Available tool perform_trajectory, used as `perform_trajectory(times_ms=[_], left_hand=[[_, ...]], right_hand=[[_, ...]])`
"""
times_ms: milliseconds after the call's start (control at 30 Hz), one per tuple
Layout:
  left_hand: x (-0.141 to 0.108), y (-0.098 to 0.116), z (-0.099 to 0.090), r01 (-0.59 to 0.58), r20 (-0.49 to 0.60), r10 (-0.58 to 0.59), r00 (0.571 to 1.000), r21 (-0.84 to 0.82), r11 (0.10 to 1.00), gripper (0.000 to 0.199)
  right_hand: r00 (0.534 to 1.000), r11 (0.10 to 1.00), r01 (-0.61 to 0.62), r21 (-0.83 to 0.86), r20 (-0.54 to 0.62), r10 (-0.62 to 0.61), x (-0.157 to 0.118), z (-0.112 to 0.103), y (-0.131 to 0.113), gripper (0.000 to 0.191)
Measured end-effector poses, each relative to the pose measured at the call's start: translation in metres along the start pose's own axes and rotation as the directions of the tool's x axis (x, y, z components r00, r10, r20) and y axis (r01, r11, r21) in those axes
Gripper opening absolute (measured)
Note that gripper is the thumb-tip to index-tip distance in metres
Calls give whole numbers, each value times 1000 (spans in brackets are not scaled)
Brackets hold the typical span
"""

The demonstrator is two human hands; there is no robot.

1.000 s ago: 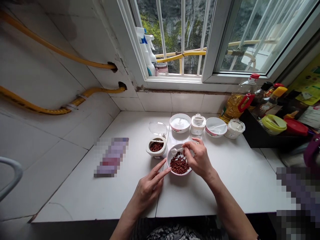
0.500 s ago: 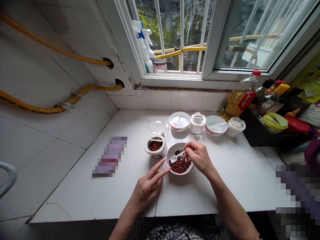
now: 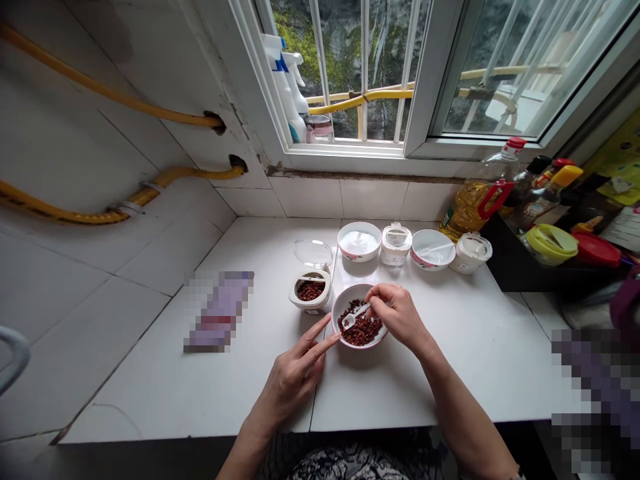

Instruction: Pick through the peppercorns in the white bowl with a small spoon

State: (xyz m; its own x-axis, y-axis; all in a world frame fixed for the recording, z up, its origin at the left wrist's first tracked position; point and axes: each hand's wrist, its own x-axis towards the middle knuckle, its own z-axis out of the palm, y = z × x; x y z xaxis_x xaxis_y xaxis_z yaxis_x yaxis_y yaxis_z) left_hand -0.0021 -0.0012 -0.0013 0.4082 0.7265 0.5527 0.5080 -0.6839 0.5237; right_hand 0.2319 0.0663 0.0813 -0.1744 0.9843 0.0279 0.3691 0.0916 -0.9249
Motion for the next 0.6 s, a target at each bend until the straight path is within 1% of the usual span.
perform_trajectory(times_ms=[67,167,300,433,600], left_hand=[[0,0,0,-1,-1,1,1000,-1,1000,63],[0,-1,0,-2,-2,2,1000,-7,1000,63],[0,-1,1,-1,0,1,1000,-2,1000,63],[2,0,0,-7,-3,7,1000,9,1000,63],[3,1,0,-4,6,4,1000,4,1000,64]], right_hand=[[997,990,-82,117,8,81,1,-3,0,13],[993,970,-121,212,10,122,3,-4,0,16],[992,965,-125,229,-2,129,4,-3,2,18],[993,968,-113,222,10,114,4,-3,3,19],[996,969,-78,235,-14,83,7,-4,4,21]])
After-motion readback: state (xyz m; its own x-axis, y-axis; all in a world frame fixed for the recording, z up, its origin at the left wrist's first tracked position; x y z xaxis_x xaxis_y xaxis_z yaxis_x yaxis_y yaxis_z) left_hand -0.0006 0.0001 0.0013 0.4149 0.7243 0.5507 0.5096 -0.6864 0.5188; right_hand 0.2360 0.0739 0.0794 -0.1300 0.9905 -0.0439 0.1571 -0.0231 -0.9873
